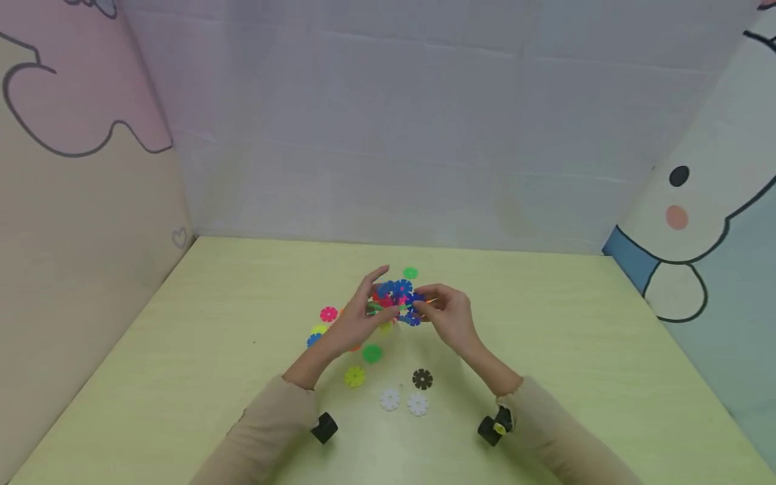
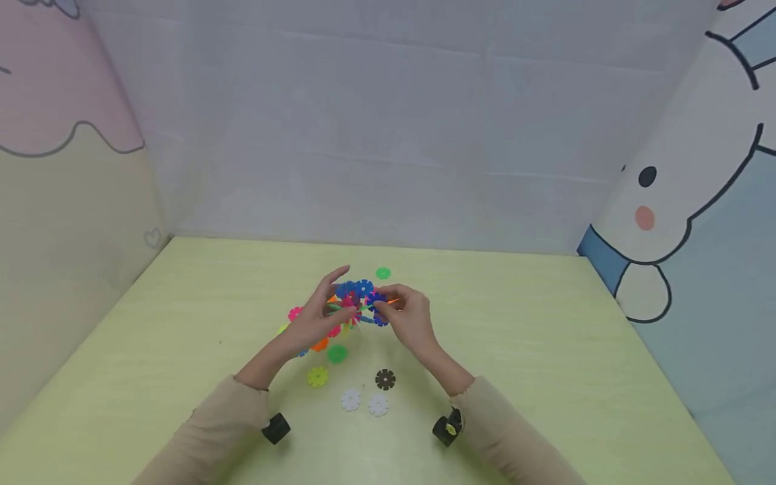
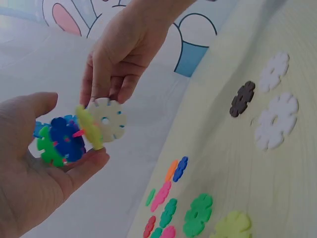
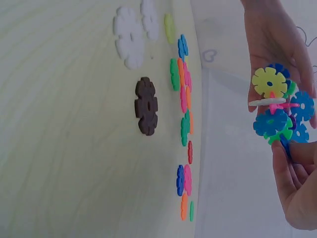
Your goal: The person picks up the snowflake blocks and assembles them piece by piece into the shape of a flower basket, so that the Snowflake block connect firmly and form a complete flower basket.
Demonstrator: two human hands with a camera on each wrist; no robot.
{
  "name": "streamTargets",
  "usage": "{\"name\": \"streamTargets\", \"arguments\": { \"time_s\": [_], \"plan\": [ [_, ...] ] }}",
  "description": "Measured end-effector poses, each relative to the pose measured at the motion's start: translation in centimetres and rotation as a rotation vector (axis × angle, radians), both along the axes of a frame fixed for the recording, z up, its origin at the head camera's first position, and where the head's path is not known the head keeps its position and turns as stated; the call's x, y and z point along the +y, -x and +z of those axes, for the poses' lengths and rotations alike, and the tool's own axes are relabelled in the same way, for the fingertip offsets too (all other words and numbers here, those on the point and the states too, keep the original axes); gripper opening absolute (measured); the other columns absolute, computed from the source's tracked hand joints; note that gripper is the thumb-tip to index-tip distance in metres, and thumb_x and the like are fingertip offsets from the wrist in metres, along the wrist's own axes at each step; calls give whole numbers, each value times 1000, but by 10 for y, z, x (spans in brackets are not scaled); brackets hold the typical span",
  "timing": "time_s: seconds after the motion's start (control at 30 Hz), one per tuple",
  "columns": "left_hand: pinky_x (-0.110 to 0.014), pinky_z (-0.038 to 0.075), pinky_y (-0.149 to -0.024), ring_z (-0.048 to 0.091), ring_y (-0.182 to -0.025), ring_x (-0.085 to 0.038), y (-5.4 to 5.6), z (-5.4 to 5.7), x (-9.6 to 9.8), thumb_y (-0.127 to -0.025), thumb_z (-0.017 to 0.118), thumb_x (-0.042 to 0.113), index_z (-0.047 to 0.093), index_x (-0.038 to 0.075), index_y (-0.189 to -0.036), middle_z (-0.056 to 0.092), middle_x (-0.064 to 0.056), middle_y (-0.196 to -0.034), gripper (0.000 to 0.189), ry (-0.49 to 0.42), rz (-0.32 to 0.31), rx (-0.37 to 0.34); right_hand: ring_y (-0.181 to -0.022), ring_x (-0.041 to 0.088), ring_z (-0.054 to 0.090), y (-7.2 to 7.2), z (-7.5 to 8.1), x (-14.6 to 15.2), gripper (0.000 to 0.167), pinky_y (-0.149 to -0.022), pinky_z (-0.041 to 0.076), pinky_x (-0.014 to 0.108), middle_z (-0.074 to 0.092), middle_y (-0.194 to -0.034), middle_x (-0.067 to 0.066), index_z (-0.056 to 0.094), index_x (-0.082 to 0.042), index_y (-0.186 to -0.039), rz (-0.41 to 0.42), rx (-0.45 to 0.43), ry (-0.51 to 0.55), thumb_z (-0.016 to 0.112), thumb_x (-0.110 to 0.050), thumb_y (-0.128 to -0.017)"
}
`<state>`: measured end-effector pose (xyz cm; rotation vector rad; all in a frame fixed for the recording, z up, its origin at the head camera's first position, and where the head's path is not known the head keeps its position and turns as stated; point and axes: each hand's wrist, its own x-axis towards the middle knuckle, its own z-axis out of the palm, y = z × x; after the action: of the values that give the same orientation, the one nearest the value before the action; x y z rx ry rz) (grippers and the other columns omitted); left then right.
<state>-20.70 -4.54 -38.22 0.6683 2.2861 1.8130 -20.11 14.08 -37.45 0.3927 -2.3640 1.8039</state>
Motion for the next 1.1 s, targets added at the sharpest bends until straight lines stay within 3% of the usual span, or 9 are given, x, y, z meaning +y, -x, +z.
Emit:
{"name": "streamTargets", "arguments": {
  "time_s": [0.1, 0.2, 0.4, 0.63, 0.73, 0.9, 1.1],
  "plan": [
    [-40, 47, -86, 50, -110, -29, 4, -7, -5, -90, 58, 20, 19, 29, -143, 25, -6, -145, 67, 55, -103, 44, -69, 42, 62, -3, 8, 1, 17, -64, 53, 46, 63, -84, 26, 62, 12, -97, 55, 20, -43, 61, 7, -81],
    [-37, 50, -83, 54, -104, -30, 6, -11, -6, -88, 60, 20, 28, 28, -140, 28, -3, -143, 61, 72, -127, 59, -70, 41, 63, -2, 10, 3, 18, -64, 52, 46, 62, -85, 27, 60, 13, -98, 106, 21, -64, 60, 7, -82],
    [-33, 52, -77, 57, -97, -28, 7, -17, -9, -85, 63, 12, 38, 19, -133, 38, -6, -135, 54, 11, -60, 37, -75, 28, 65, 5, -11, 17, 33, -61, 55, 32, 62, -94, 20, 55, 8, -112, 192, -95, -149, 63, -7, -84],
    [-35, 53, -74, 57, -95, -25, 11, -18, -16, -83, 66, 14, 41, 20, -132, 37, -4, -134, 55, -29, 50, 12, -76, 14, 56, -7, -35, 34, 37, -64, 48, 22, 61, -89, 6, 62, 1, -105, 467, -159, -532, 74, -12, -73],
    [-35, 53, -72, 59, -93, -27, 11, -18, -15, -82, 67, 16, 40, 22, -131, 36, -4, -134, 56, -65, 78, -28, -75, 12, 51, -11, -41, 36, 31, -64, 45, 21, 57, -84, 1, 65, -5, -99, 529, -163, -627, 76, -11, -70],
    [-34, 54, -70, 59, -89, -28, 9, -16, -10, -82, 67, 17, 39, 20, -131, 36, -6, -133, 57, -120, 130, -67, -71, 11, 43, -15, -43, 35, 19, -62, 39, 21, 50, -76, -2, 64, -8, -86, 560, -140, -686, 76, -10, -70],
    [-40, 53, -73, 57, -90, -28, 8, -11, -6, -84, 65, 13, 39, 19, -132, 39, -7, -130, 55, -152, 160, -87, -66, 6, 50, -14, -40, 36, 16, -61, 45, 20, 58, -74, -4, 59, -8, -83, 561, -110, -675, 71, -2, -74]
  ]
}}
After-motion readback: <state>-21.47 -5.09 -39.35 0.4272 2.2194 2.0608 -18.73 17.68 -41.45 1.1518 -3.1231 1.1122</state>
